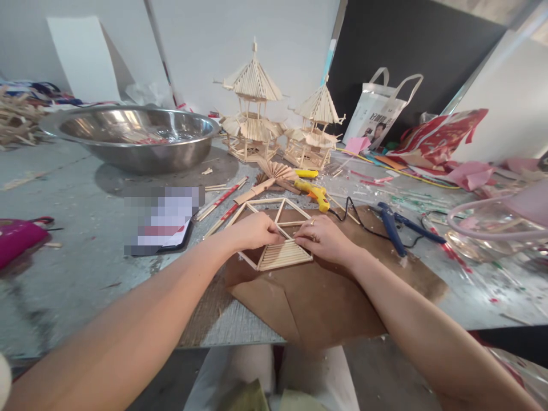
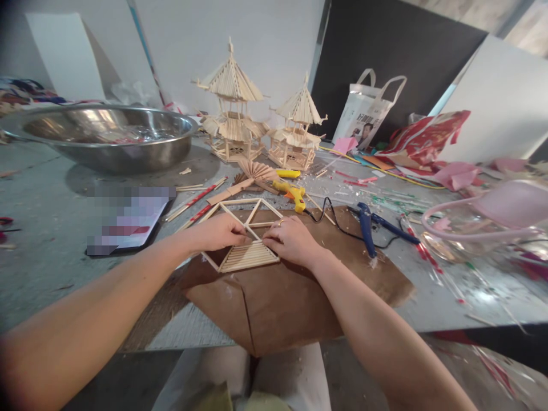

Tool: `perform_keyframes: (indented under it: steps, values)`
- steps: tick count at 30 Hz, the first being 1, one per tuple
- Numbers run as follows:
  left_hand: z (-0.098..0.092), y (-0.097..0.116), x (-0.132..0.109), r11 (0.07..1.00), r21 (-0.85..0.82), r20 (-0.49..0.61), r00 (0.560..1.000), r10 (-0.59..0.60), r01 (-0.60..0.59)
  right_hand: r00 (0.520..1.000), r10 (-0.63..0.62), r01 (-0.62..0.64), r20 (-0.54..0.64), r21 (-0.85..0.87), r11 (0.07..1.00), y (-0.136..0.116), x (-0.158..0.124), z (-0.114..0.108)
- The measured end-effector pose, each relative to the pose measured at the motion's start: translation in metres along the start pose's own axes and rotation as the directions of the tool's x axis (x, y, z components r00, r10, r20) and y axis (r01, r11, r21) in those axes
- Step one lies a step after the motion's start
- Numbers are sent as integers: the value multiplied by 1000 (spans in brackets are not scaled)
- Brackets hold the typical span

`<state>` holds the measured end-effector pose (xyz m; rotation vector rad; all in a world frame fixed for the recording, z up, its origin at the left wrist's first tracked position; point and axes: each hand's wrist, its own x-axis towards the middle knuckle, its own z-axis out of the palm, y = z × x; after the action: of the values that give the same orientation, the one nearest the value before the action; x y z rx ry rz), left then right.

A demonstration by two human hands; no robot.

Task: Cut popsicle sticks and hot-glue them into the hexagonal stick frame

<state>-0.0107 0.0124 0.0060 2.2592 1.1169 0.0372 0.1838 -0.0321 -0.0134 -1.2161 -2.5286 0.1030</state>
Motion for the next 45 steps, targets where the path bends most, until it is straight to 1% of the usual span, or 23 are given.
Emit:
perform_keyframes:
  steps: [13,20,28,45]
  values:
    - [-2,3,-1,1000,3,0,1000,-9,9,1000,-4,4,8,-19,1000,-3,1,-1]
    - [-1,2,-1,999,-29,-6,1000,20,-20,1000,4,-4,7,-28,1000,-4,1,0]
    - [-2,4,-2,1000,4,2,1000,0,0,1000,7,-7,30,-20,1000,-4,2,-1]
    - [-1,1,0,1000,-11,9,1000,7,-7,999,27,-27,46,5,1000,-4,2,-2]
